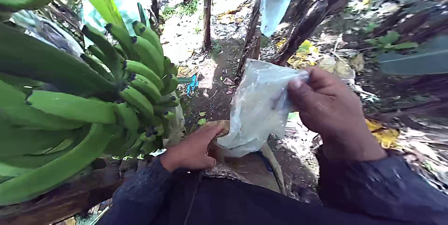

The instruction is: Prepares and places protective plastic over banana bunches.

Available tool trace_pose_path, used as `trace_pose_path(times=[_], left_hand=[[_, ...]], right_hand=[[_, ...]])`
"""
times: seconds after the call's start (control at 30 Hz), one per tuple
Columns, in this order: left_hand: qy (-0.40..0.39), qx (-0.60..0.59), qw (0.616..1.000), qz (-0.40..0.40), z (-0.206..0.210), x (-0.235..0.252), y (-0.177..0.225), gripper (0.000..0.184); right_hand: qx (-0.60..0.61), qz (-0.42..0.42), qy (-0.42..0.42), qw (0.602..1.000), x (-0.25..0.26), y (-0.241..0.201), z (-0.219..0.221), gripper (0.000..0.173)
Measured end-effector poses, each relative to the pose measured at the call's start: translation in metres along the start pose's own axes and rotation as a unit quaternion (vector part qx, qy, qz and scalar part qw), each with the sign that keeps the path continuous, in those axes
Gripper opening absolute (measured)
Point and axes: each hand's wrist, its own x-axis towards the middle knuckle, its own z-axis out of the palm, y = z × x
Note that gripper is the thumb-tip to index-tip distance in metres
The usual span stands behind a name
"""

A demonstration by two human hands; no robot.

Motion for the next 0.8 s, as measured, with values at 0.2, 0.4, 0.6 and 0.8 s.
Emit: trace_pose_path(times=[0.2, 0.4, 0.6, 0.8], left_hand=[[0.034, -0.041, 0.993, 0.11, 0.005, 0.029, 0.025, 0.042], [0.347, -0.159, 0.907, 0.179, -0.001, 0.048, 0.051, 0.016], [0.492, -0.161, 0.839, 0.167, -0.031, 0.068, 0.038, 0.015], [0.336, -0.281, 0.892, 0.112, -0.009, 0.082, 0.025, 0.022]], right_hand=[[0.155, -0.066, 0.011, 0.986, 0.021, -0.016, -0.007, 0.008], [-0.1, -0.027, 0.168, 0.98, 0.04, -0.033, -0.046, 0.024], [0.045, -0.102, 0.143, 0.983, -0.032, -0.049, 0.005, 0.017], [-0.012, 0.122, -0.043, 0.992, -0.027, 0.042, 0.1, 0.099]])
